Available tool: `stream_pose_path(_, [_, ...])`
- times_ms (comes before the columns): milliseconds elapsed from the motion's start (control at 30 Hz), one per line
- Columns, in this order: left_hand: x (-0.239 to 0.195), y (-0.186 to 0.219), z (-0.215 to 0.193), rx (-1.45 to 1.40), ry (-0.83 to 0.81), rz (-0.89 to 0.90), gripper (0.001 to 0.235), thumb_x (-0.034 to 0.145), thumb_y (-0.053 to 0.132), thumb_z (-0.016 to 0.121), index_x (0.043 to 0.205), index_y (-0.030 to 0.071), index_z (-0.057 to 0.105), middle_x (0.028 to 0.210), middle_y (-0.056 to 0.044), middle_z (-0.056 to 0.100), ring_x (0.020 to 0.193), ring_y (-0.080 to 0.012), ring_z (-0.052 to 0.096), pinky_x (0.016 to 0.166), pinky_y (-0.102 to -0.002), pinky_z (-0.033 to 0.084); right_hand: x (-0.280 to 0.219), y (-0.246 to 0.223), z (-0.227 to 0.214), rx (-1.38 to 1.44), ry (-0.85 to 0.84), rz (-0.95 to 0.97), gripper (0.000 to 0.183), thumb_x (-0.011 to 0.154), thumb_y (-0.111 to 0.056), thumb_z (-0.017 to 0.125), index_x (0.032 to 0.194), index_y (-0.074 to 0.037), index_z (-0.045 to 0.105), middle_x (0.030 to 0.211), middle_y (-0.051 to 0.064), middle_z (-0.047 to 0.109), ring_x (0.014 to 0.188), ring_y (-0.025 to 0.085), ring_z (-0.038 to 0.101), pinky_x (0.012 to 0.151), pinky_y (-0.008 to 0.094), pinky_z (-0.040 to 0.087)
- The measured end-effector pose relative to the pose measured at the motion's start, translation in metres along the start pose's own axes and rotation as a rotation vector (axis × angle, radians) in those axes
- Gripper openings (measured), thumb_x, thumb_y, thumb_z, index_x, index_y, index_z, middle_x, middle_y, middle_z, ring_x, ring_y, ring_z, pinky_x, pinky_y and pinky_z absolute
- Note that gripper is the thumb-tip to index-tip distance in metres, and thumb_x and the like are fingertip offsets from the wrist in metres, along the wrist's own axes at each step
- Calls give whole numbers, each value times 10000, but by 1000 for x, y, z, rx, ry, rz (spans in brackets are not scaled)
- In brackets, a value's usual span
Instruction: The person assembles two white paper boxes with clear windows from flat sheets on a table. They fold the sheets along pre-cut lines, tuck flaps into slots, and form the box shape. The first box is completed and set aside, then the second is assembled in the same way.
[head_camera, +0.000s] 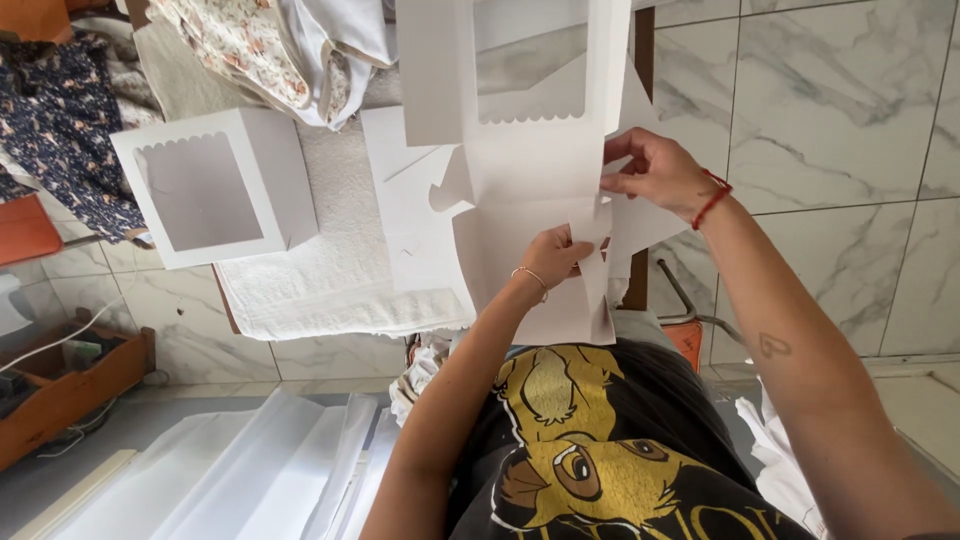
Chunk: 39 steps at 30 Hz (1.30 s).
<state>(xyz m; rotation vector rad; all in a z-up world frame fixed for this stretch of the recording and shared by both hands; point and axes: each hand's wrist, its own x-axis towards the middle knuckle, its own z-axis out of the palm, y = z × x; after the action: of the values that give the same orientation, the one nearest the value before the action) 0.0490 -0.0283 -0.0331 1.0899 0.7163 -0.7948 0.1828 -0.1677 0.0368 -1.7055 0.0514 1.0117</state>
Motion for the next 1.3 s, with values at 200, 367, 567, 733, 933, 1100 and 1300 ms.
stream_pose_path(200, [-15, 3, 3, -144, -99, 11, 217, 793, 86, 549, 993, 4, 525, 908, -115, 609, 772, -189, 605, 674, -351, 532, -9, 28, -7, 101, 98, -108, 312, 768, -183, 703, 976, -28, 529, 895, 92, 564, 666, 139, 550, 535, 243, 472])
stream_pose_path(367, [-11, -4, 4, -210, -11, -12, 226, 789, 102, 556, 1001, 24, 550, 895, -139, 620, 755, -236, 630, 653, -410, 538, -14, 10, 0, 33, 127, -31, 297, 746, -183, 733, 899, -19, 537, 799, 100, 591, 646, 158, 579, 577, 258, 505])
stream_pose_path(567, [-7, -1, 6, -202, 23, -12, 225, 775, 102, 544, 987, 29, 555, 856, -119, 618, 702, -206, 627, 631, -386, 542, -17, 1, 24, -483, 169, -59, 642, 698, -375, 751, 1020, 84, 438, 953, 292, 548, 897, 426, 543, 731, 490, 452])
stream_pose_path(733, [1, 4, 0, -127, 39, -26, 233, 758, 103, 556, 976, 26, 579, 835, -147, 628, 669, -226, 637, 606, -404, 549, -15, 5, 30, -485, 139, -17, 549, 711, -359, 727, 1000, 36, 479, 988, 217, 545, 917, 371, 539, 767, 442, 437])
stream_pose_path(933, [13, 4, 7, -109, 40, -61, 296, 720, 145, 599, 1001, 54, 585, 841, -151, 622, 693, -252, 632, 630, -411, 541, -13, 13, 34, -479, 100, 61, 392, 733, -331, 686, 967, -47, 548, 1047, 89, 538, 950, 278, 532, 828, 360, 409])
stream_pose_path(1100, [-2, 17, 11, 86, 30, -35, 330, 733, 189, 548, 1051, 97, 555, 938, -106, 589, 794, -230, 593, 668, -388, 519, -15, 20, 37, -470, 72, 124, 282, 750, -310, 655, 941, -110, 600, 1092, -7, 532, 975, 208, 526, 873, 299, 387])
stream_pose_path(1300, [-31, 45, 13, 321, 24, 3, 372, 750, 240, 486, 1110, 149, 519, 1054, -54, 547, 916, -204, 546, 712, -361, 493, -27, 13, 29, -400, -1, -237, 204, 790, -109, 600, 946, 22, 597, 1056, 158, 556, 908, 277, 559, 736, 301, 461])
